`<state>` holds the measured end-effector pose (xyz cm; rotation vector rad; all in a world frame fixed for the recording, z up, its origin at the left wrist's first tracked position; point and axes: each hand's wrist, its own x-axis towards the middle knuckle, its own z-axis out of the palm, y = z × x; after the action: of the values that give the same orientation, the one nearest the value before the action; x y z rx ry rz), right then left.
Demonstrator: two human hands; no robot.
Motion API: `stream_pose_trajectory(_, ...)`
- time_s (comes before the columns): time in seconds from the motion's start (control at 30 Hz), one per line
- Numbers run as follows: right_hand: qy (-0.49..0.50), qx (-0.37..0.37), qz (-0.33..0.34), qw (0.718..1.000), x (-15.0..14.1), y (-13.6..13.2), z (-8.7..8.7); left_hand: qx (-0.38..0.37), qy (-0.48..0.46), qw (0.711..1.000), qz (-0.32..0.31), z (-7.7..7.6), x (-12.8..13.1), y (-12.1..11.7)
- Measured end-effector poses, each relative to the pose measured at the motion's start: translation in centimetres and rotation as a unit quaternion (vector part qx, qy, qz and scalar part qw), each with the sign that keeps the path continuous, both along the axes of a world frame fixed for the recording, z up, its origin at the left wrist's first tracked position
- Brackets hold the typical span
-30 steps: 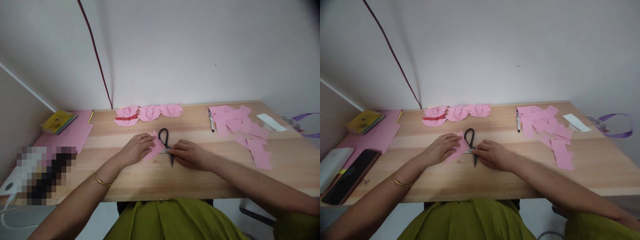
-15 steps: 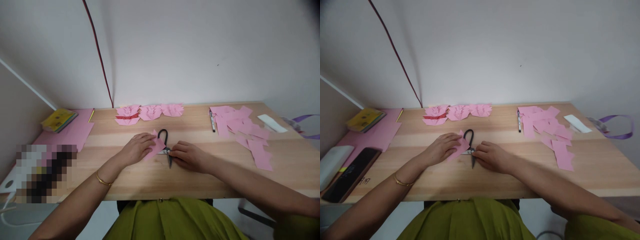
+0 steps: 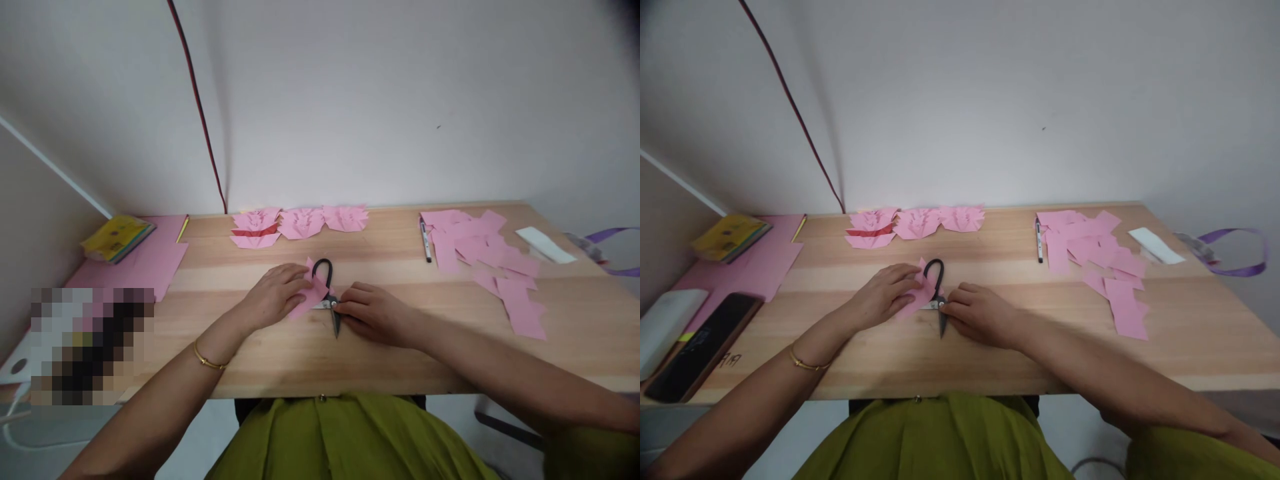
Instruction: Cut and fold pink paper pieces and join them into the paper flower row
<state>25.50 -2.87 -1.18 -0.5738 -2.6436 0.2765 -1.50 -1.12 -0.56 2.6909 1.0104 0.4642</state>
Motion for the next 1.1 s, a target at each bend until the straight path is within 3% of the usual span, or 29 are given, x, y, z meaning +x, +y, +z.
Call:
stream_pose_trajectory(0.43, 0.006, -0.005, 0.003, 1.000, -0.6, -0.2, -0.1, 0.004, 0.001, 1.000, 0.017, -0.2, -0.1, 0.0)
stream_pose_trajectory(0.67, 0.001, -0.007, 0.004, 1.000, -0.3, -0.1, -0.1, -0.038, 0.000, 0.999, -0.011, 0.6, -0.4, 0.1)
stream_pose_trajectory(1.1, -0.016, -0.011, 0.012, 1.000, -1.0, -0.3, 0.2, -0.043, -0.019, 0.999, -0.006, 0.6, -0.4, 0.1)
